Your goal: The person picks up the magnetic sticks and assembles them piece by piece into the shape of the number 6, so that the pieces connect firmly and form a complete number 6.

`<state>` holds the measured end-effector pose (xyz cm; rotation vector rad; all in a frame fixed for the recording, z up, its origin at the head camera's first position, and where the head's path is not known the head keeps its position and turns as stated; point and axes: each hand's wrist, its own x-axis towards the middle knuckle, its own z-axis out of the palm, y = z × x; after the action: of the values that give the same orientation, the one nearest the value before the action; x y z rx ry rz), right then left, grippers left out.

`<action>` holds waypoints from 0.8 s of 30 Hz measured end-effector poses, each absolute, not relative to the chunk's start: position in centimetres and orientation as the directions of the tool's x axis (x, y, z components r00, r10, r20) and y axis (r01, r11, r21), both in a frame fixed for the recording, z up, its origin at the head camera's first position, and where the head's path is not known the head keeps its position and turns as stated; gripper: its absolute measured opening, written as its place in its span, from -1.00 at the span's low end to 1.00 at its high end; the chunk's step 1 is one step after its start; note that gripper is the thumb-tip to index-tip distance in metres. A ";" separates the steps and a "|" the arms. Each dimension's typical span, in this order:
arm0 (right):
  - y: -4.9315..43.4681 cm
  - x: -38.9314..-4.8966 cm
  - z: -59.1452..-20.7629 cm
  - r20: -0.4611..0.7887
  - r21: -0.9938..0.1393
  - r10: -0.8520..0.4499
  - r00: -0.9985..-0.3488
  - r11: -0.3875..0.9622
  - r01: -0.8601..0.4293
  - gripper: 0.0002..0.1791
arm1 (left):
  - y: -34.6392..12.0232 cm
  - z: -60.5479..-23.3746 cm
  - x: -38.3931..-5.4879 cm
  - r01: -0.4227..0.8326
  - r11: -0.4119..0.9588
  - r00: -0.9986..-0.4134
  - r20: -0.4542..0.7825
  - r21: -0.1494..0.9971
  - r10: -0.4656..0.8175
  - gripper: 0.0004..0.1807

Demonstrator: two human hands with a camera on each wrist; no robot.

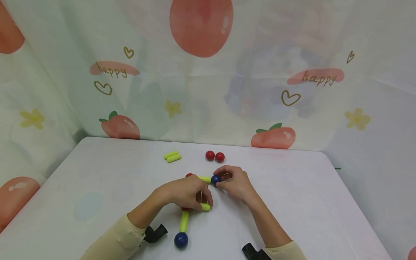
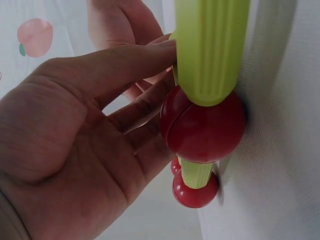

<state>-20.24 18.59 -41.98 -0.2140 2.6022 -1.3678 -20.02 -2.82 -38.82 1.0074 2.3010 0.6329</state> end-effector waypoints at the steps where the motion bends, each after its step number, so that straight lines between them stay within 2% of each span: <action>1: 18.6 -20.2 -42.0 -0.104 -0.827 -0.218 -0.970 0.562 -0.037 -0.66 | -2.8 -38.8 -20.0 0.511 0.610 -0.573 -0.289 0.606 0.767 -0.82; 24: 18.6 -20.2 -41.9 -0.108 -0.823 -0.214 -0.971 0.566 -0.034 -0.66 | -3.1 -39.0 -20.0 0.526 0.565 -0.571 -0.228 0.635 0.788 -0.77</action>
<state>-20.19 18.58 -41.91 -0.2086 2.6029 -1.3621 -20.03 -3.13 -38.97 1.0536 2.3043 0.7043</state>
